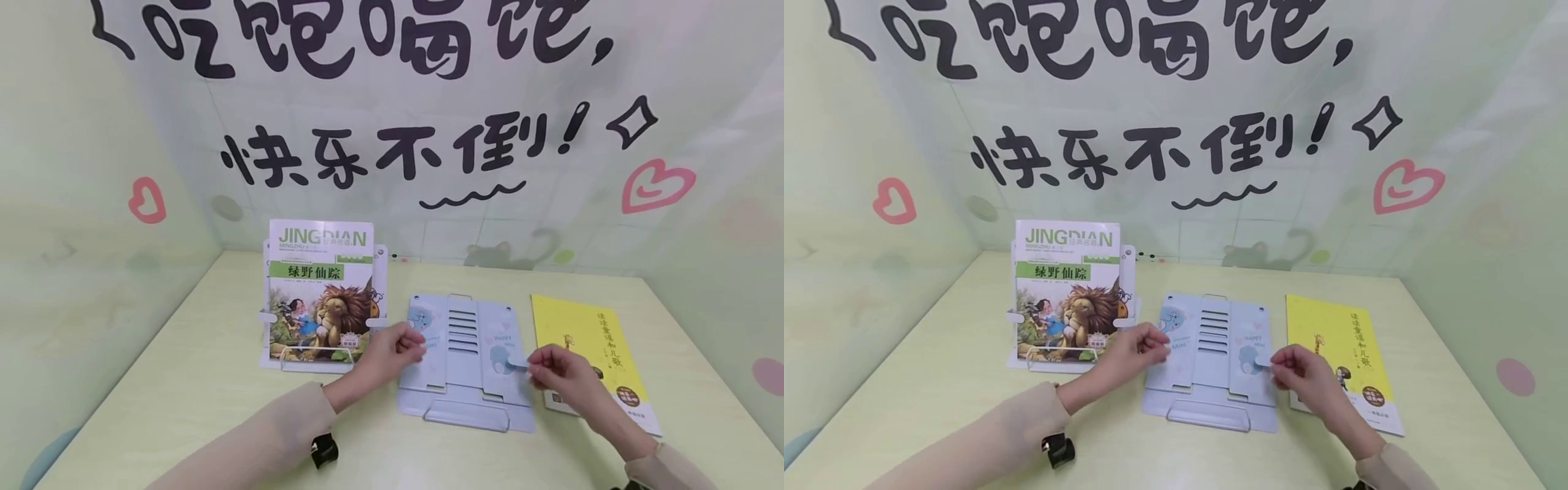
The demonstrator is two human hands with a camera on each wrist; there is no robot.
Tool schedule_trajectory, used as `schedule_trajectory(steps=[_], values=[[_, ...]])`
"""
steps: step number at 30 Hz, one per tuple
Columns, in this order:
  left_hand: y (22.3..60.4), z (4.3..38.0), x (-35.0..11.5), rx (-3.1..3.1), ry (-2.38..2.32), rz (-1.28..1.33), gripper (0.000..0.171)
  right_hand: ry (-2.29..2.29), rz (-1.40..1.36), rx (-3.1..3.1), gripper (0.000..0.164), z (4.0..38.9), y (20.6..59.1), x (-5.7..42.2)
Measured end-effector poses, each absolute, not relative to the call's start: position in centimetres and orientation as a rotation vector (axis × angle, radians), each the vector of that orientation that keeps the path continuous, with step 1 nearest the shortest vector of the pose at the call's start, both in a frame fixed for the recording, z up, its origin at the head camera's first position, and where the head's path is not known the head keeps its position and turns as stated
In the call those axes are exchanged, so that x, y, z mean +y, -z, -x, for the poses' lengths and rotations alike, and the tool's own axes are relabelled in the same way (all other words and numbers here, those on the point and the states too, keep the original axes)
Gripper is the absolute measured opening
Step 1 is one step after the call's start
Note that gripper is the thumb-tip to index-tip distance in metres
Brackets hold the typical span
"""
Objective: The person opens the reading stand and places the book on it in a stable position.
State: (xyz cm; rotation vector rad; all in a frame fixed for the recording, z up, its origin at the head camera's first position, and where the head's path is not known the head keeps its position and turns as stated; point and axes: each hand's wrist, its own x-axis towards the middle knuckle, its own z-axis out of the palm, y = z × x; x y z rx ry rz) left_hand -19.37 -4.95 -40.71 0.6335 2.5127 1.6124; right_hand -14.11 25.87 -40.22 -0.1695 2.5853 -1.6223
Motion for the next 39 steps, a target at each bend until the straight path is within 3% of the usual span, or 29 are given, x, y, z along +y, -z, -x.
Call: schedule_trajectory(steps=[7, 19, 39], values=[[41.4, 21.0, -3.4, 2.586, -1.79, -0.383, 0.022, 1.532, -0.049, 2.695, 0.023, 16.2, 40.5, 26.7], [42.2, 21.6, -1.1, 2.688, -1.702, -0.119, 0.044, 1.421, -0.135, 2.687, 0.024, 18.6, 41.4, 26.7], [42.7, 22.8, -0.2, 2.651, -1.656, 0.126, 0.047, 1.31, -0.214, 2.668, 0.022, 19.7, 42.1, 26.2]])
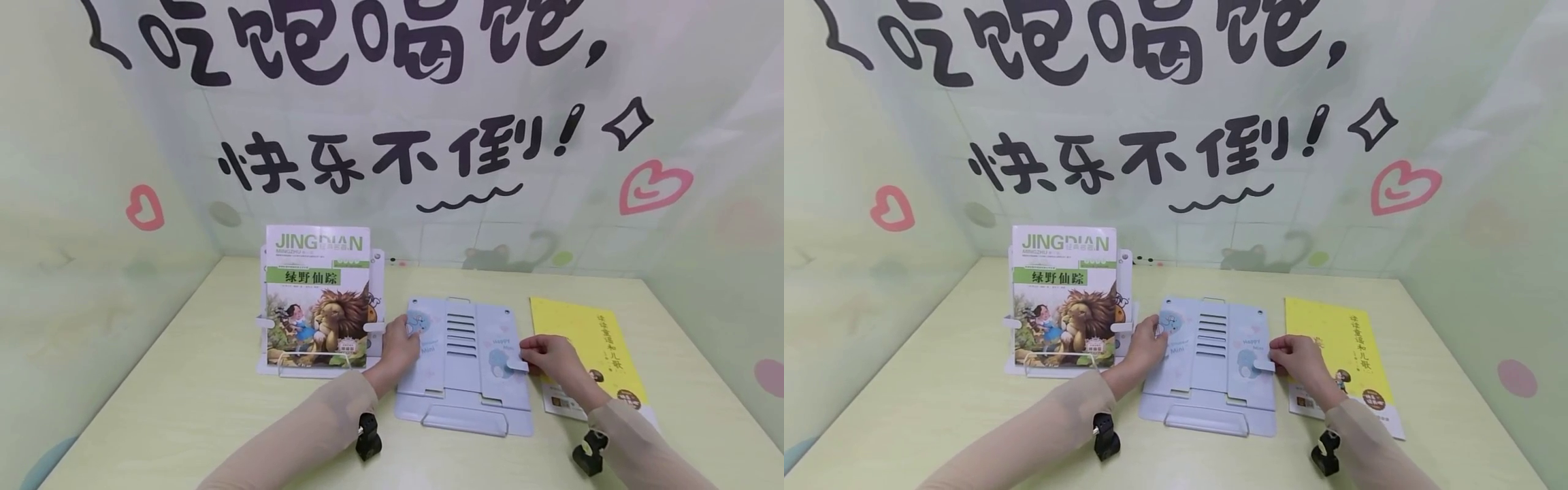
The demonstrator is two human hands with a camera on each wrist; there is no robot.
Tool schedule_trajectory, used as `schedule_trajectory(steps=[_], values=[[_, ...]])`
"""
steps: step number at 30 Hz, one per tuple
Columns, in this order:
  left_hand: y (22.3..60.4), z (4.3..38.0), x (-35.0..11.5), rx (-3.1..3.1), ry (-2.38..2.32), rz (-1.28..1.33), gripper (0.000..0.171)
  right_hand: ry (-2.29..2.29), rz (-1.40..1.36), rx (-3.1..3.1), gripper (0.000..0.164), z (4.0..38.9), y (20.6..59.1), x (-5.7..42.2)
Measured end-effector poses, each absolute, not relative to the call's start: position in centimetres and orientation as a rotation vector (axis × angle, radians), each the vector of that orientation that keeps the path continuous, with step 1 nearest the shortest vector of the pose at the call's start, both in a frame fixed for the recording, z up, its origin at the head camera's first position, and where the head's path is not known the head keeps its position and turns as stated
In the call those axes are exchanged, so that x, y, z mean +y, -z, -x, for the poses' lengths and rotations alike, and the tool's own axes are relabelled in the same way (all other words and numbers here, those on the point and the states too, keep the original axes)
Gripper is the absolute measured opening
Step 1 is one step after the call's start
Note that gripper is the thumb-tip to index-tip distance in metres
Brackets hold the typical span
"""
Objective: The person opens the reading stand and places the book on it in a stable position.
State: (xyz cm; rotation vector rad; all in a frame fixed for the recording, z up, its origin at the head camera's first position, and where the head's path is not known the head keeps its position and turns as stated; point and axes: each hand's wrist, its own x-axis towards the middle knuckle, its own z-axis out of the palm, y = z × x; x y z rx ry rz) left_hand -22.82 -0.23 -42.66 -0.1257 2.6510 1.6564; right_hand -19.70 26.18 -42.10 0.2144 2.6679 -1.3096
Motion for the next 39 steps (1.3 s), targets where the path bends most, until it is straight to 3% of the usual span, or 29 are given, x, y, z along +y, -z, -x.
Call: schedule_trajectory(steps=[11, 39], values=[[42.8, 22.9, 0.1, 2.526, -1.799, 0.236, 0.048, 1.314, -0.238, 2.669, 0.027, 19.8, 42.3, 26.0], [40.4, 23.3, 0.1, 2.496, -1.995, 0.073, 0.047, 1.642, -0.195, 2.628, 0.032, 17.9, 41.4, 27.1]])
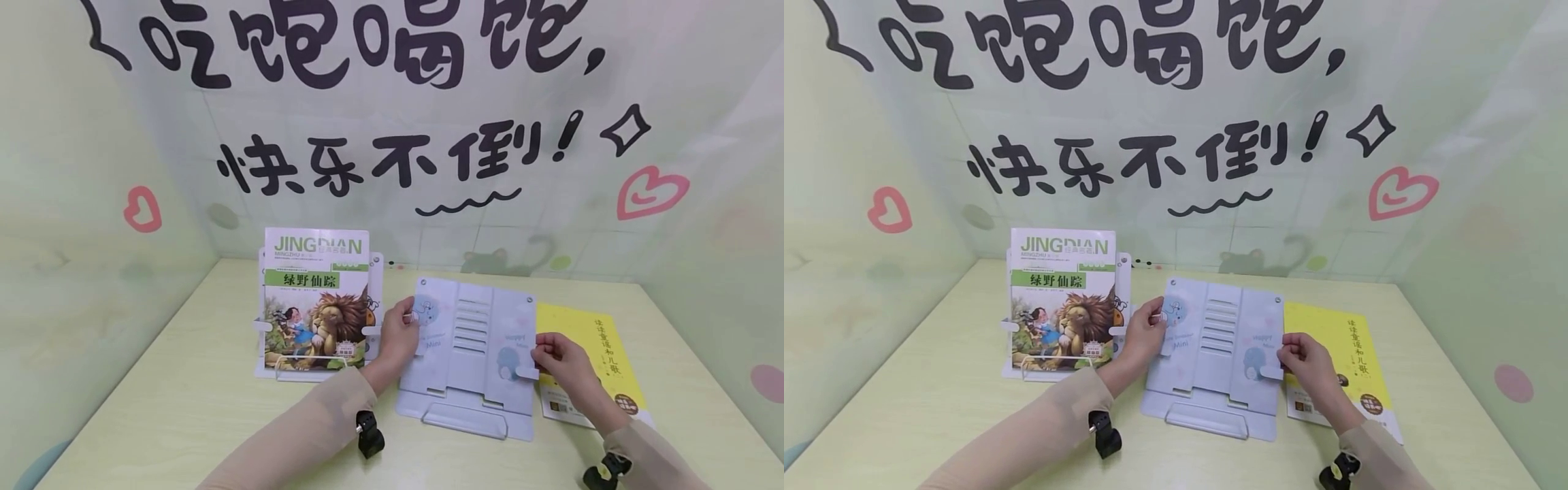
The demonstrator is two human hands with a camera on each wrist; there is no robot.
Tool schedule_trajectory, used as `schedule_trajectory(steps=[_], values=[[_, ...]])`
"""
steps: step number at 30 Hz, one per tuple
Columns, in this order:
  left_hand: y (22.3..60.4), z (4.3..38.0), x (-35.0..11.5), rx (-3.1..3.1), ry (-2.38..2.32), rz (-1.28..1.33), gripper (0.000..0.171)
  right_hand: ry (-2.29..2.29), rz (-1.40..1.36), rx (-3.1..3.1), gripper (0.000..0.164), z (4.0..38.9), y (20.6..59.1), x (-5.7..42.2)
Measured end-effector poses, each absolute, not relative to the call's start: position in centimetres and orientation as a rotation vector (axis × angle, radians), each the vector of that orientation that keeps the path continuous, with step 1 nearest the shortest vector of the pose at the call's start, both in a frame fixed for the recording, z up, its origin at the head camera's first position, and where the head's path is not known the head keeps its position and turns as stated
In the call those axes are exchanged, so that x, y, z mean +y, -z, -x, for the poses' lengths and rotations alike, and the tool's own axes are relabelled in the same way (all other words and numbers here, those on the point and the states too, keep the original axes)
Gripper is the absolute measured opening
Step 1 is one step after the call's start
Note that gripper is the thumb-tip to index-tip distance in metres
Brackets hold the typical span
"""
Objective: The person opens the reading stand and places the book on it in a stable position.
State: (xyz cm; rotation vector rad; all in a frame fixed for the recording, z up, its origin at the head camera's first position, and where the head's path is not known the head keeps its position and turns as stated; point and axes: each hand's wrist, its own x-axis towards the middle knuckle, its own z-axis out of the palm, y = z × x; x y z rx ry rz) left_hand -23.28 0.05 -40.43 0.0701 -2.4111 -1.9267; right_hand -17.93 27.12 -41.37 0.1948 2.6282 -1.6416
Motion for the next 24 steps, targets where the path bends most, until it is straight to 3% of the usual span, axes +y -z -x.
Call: schedule_trajectory(steps=[11, 24], values=[[39.5, 22.7, -0.1, -2.261, 2.009, -0.102, 0.032, 1.671, -0.086, 2.679, 0.028, 16.7, 40.7, 27.3], [38.7, 21.9, -1.5, -2.254, 2.015, 0.043, 0.028, 1.647, 0.088, 2.762, 0.021, 15.5, 39.9, 27.6]])
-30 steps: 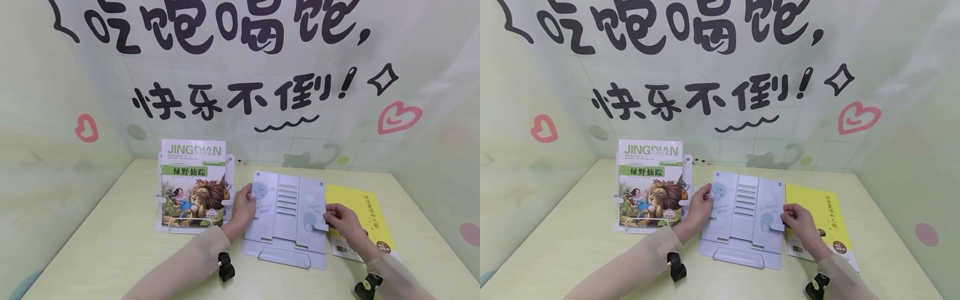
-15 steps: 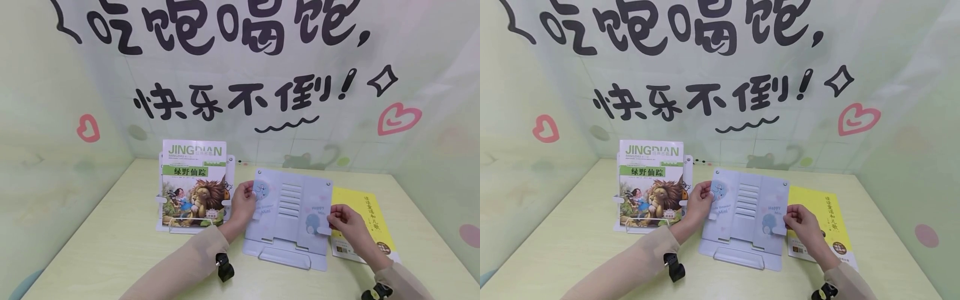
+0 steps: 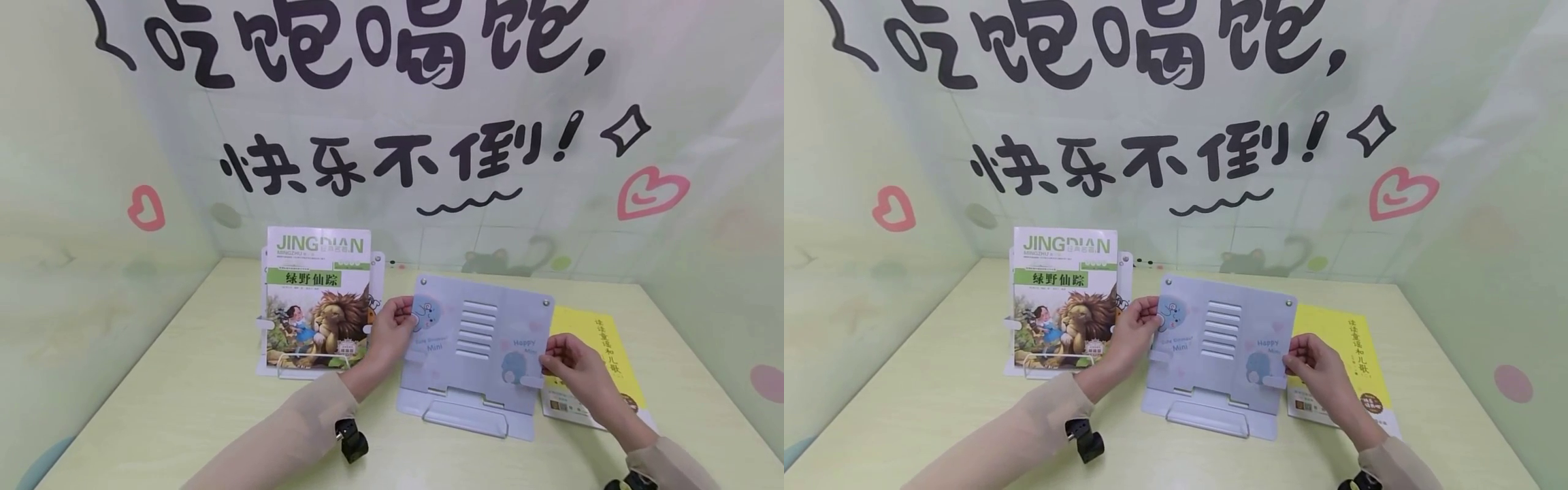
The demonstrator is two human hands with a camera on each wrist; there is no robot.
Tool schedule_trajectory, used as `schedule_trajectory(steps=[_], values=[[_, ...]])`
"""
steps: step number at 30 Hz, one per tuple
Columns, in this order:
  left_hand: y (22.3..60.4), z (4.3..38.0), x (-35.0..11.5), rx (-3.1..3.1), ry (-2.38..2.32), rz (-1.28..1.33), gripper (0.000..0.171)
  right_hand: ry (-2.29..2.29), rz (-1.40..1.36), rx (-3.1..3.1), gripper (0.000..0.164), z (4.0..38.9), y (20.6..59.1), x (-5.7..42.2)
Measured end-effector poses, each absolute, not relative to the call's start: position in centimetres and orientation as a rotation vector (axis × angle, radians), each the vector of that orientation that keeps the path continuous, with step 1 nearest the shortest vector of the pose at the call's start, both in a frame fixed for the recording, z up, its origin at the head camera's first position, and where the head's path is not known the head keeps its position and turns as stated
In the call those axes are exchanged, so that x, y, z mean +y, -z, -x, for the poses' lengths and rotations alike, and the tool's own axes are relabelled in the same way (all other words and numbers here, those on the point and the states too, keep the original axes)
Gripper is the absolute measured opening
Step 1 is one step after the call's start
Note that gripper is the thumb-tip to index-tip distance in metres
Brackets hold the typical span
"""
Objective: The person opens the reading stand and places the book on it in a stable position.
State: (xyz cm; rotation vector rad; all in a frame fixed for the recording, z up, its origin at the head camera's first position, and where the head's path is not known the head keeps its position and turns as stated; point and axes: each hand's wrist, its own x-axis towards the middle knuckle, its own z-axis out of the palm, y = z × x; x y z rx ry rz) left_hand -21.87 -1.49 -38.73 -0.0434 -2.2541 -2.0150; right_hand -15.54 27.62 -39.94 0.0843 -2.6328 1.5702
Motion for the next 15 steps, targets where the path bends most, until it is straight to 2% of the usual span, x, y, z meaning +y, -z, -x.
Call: schedule_trajectory(steps=[15], values=[[38.3, 20.8, -3.2, -2.287, 2.068, 0.245, 0.025, -1.473, -0.205, -2.593, 0.018, 14.2, 39.7, 27.8]])
